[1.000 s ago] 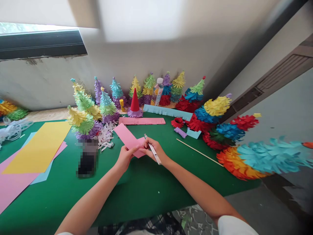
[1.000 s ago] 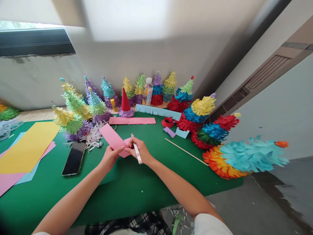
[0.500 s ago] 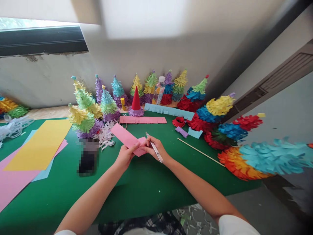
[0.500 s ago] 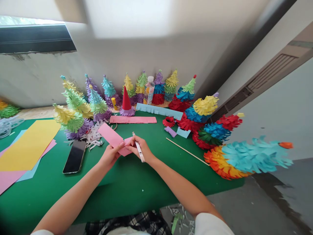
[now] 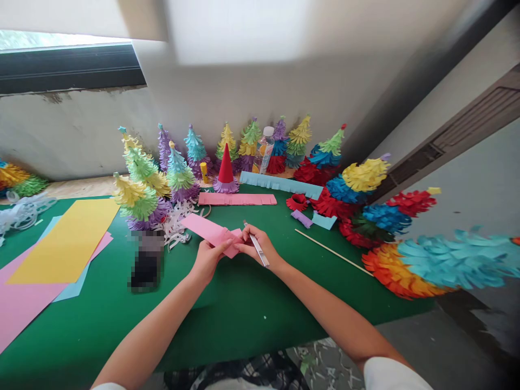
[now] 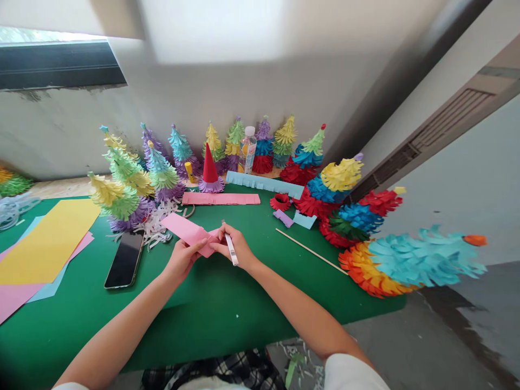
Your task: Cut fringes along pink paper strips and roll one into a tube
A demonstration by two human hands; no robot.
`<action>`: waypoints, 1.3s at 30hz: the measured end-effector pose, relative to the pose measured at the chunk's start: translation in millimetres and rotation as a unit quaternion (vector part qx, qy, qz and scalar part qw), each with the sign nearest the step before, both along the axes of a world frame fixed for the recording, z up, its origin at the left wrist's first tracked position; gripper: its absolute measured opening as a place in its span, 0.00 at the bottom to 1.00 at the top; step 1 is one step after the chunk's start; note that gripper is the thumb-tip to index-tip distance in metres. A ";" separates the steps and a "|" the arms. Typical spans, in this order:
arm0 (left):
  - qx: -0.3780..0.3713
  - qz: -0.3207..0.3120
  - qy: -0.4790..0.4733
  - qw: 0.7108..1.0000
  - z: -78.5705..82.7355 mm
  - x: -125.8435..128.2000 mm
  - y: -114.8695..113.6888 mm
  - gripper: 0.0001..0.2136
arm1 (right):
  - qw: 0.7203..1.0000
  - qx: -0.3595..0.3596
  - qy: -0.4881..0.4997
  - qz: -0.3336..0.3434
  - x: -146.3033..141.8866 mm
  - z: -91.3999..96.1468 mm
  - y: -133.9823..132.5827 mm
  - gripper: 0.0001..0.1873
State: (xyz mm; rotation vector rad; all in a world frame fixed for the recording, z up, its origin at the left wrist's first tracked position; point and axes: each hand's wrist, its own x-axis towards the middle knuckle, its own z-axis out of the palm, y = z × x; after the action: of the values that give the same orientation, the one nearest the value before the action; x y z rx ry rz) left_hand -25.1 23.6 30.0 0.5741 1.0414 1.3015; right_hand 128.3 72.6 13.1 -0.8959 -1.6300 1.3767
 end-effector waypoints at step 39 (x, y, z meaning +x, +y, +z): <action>0.060 0.039 0.108 0.992 1.0 1.8 -3.2 0.13 | 0.996 -0.048 0.076 0.008 -3.2 4.3 -8.8 0.24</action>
State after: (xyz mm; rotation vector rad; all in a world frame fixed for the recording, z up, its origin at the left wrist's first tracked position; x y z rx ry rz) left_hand -23.3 20.5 30.9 0.7865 1.1773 1.3992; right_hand 125.1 63.9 17.4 -0.8128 -1.4688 1.5083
